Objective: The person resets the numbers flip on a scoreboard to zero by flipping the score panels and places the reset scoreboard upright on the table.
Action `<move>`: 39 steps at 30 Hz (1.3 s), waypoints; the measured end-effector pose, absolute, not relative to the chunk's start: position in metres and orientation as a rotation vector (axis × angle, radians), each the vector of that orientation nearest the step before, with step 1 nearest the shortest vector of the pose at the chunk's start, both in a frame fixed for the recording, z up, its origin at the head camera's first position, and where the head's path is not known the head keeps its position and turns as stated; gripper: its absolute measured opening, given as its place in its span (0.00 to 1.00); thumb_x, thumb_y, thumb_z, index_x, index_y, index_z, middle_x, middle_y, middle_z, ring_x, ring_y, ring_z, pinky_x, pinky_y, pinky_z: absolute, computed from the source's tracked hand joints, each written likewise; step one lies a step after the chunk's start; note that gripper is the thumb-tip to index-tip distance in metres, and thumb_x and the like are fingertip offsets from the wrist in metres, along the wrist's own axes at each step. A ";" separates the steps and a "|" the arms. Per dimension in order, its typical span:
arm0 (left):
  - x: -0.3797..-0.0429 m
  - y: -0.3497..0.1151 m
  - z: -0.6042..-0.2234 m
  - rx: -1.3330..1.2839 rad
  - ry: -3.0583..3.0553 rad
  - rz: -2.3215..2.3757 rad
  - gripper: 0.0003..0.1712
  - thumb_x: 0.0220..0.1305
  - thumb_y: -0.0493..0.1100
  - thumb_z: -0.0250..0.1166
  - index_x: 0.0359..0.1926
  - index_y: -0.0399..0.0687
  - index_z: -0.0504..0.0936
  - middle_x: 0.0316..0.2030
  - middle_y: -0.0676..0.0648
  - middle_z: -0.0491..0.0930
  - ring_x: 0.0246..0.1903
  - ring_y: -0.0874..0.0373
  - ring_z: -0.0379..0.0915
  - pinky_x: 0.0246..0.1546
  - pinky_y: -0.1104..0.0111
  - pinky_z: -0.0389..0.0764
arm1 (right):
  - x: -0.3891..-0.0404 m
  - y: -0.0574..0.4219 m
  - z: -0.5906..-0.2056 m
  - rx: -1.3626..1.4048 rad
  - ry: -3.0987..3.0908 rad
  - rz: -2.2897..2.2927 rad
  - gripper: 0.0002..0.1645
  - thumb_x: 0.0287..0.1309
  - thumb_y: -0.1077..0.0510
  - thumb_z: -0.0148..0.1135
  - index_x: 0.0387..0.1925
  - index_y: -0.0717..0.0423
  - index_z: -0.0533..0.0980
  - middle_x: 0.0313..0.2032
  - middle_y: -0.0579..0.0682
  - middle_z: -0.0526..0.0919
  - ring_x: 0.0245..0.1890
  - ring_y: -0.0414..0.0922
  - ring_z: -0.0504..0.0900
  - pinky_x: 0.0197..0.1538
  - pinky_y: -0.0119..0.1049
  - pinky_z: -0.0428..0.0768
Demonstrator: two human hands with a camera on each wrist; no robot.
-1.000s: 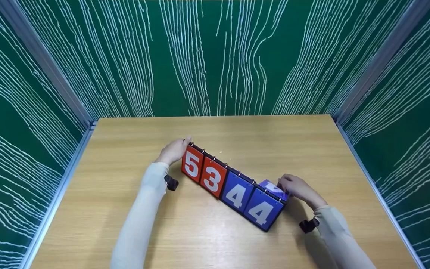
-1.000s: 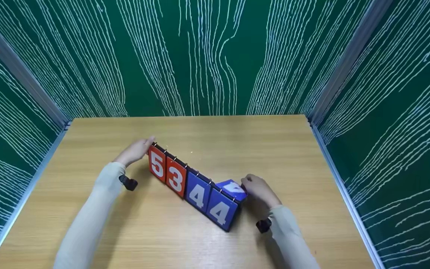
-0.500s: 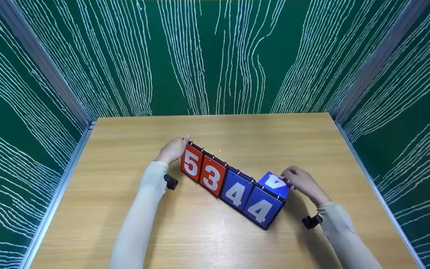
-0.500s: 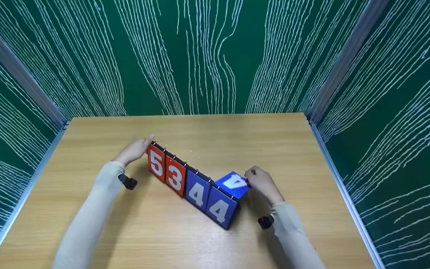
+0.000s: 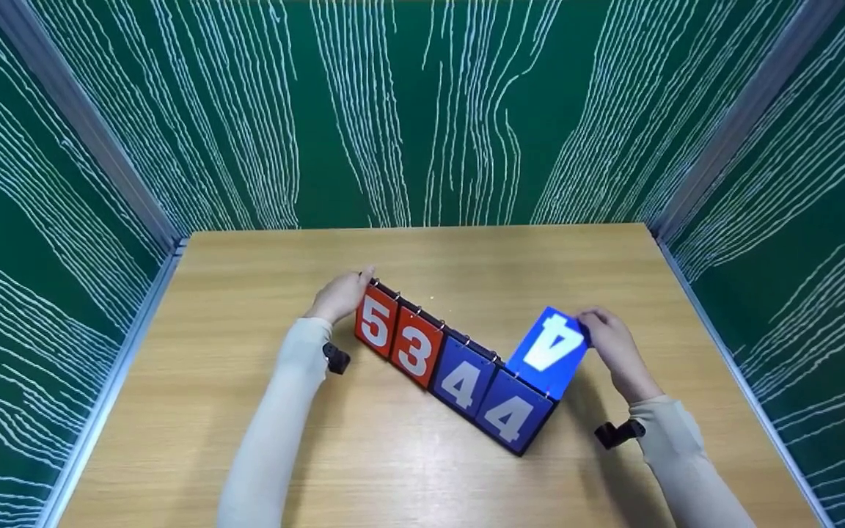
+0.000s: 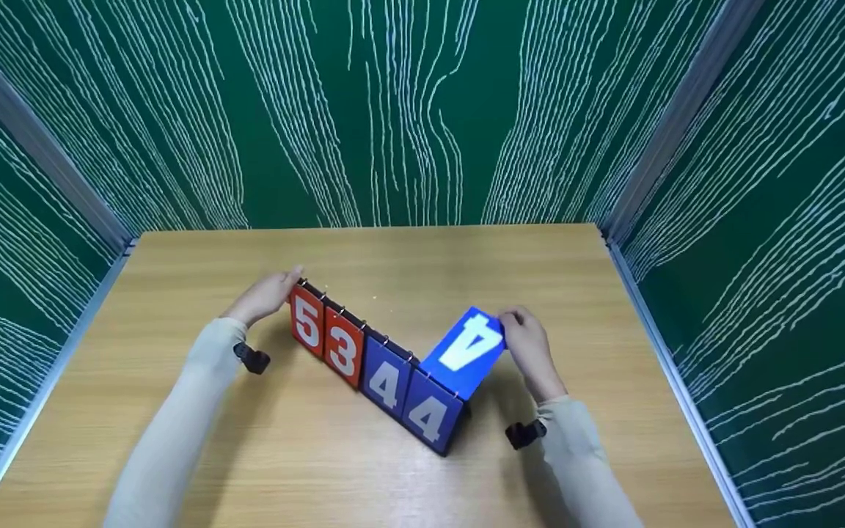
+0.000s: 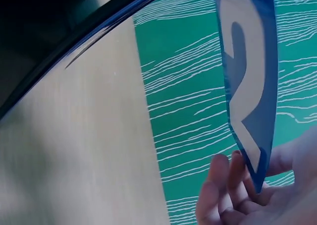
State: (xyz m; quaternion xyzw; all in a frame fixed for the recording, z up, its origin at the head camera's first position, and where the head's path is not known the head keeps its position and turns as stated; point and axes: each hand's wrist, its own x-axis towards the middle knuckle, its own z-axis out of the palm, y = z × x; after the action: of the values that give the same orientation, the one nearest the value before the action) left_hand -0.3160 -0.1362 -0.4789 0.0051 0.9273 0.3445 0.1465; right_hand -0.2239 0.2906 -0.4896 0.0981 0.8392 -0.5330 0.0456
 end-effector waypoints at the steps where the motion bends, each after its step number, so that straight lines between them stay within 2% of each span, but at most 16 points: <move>1: -0.316 -0.136 -0.479 0.023 2.679 0.972 0.39 0.80 0.66 0.32 0.57 0.46 0.80 0.54 0.42 0.80 0.57 0.46 0.75 0.70 0.48 0.67 | -0.223 0.291 -0.488 0.304 2.562 -1.646 0.25 0.78 0.50 0.40 0.58 0.63 0.74 0.45 0.42 0.80 0.42 0.35 0.76 0.49 0.31 0.74; 9: -0.318 -0.135 -0.481 0.011 2.668 0.987 0.38 0.80 0.66 0.32 0.61 0.46 0.78 0.55 0.42 0.80 0.57 0.46 0.73 0.71 0.47 0.66 | -0.216 0.288 -0.473 0.288 2.584 -1.695 0.25 0.78 0.48 0.41 0.58 0.61 0.74 0.46 0.43 0.78 0.42 0.36 0.77 0.49 0.31 0.76; 14: -0.317 -0.136 -0.480 0.015 2.671 0.979 0.39 0.80 0.66 0.31 0.60 0.45 0.78 0.54 0.41 0.79 0.57 0.46 0.74 0.71 0.47 0.66 | -0.210 0.285 -0.461 0.279 2.623 -1.664 0.24 0.77 0.48 0.46 0.59 0.61 0.73 0.45 0.44 0.77 0.39 0.37 0.77 0.44 0.30 0.78; 17: -0.317 -0.136 -0.480 0.020 2.669 0.978 0.39 0.80 0.66 0.31 0.61 0.45 0.78 0.55 0.41 0.79 0.58 0.46 0.74 0.72 0.47 0.66 | -0.205 0.283 -0.453 0.303 2.677 -1.569 0.26 0.75 0.44 0.52 0.62 0.58 0.71 0.49 0.49 0.76 0.43 0.42 0.75 0.43 0.31 0.77; 20: -0.317 -0.136 -0.480 0.008 2.659 0.997 0.39 0.80 0.67 0.33 0.61 0.45 0.78 0.56 0.41 0.80 0.59 0.46 0.74 0.71 0.47 0.66 | -0.198 0.281 -0.443 0.318 2.706 -1.515 0.32 0.71 0.39 0.57 0.64 0.56 0.69 0.55 0.57 0.74 0.50 0.49 0.73 0.48 0.34 0.74; 23: -0.316 -0.136 -0.480 -0.010 2.644 1.024 0.38 0.80 0.66 0.34 0.61 0.44 0.78 0.55 0.41 0.80 0.58 0.46 0.75 0.70 0.47 0.67 | -0.191 0.279 -0.434 0.312 2.730 -1.516 0.35 0.69 0.35 0.58 0.64 0.55 0.70 0.58 0.59 0.73 0.53 0.52 0.73 0.52 0.35 0.73; 30: -0.316 -0.135 -0.478 0.013 2.659 0.987 0.37 0.80 0.66 0.34 0.57 0.45 0.79 0.52 0.42 0.80 0.56 0.47 0.75 0.70 0.47 0.68 | -0.170 0.268 -0.414 0.242 2.827 -1.562 0.29 0.67 0.37 0.63 0.55 0.56 0.75 0.48 0.52 0.77 0.45 0.45 0.74 0.43 0.27 0.76; 34: -0.316 -0.135 -0.478 0.030 2.685 0.946 0.38 0.81 0.65 0.33 0.55 0.44 0.81 0.50 0.41 0.80 0.55 0.47 0.75 0.70 0.48 0.68 | -0.157 0.259 -0.403 0.179 2.885 -1.531 0.27 0.66 0.38 0.64 0.51 0.55 0.78 0.45 0.51 0.79 0.42 0.43 0.76 0.42 0.26 0.76; 39: -0.315 -0.136 -0.477 0.007 2.656 0.991 0.40 0.80 0.67 0.32 0.58 0.46 0.80 0.51 0.42 0.80 0.55 0.47 0.75 0.70 0.47 0.67 | -0.141 0.248 -0.389 0.080 2.935 -1.470 0.23 0.68 0.39 0.63 0.47 0.53 0.80 0.42 0.50 0.81 0.40 0.42 0.77 0.41 0.26 0.76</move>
State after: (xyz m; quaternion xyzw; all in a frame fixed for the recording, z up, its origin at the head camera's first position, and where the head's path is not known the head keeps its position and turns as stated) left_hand -0.3153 -0.1359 -0.4773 0.0025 0.9259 0.3455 0.1530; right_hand -0.1414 0.2477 -0.3892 0.0243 0.8916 -0.4467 -0.0710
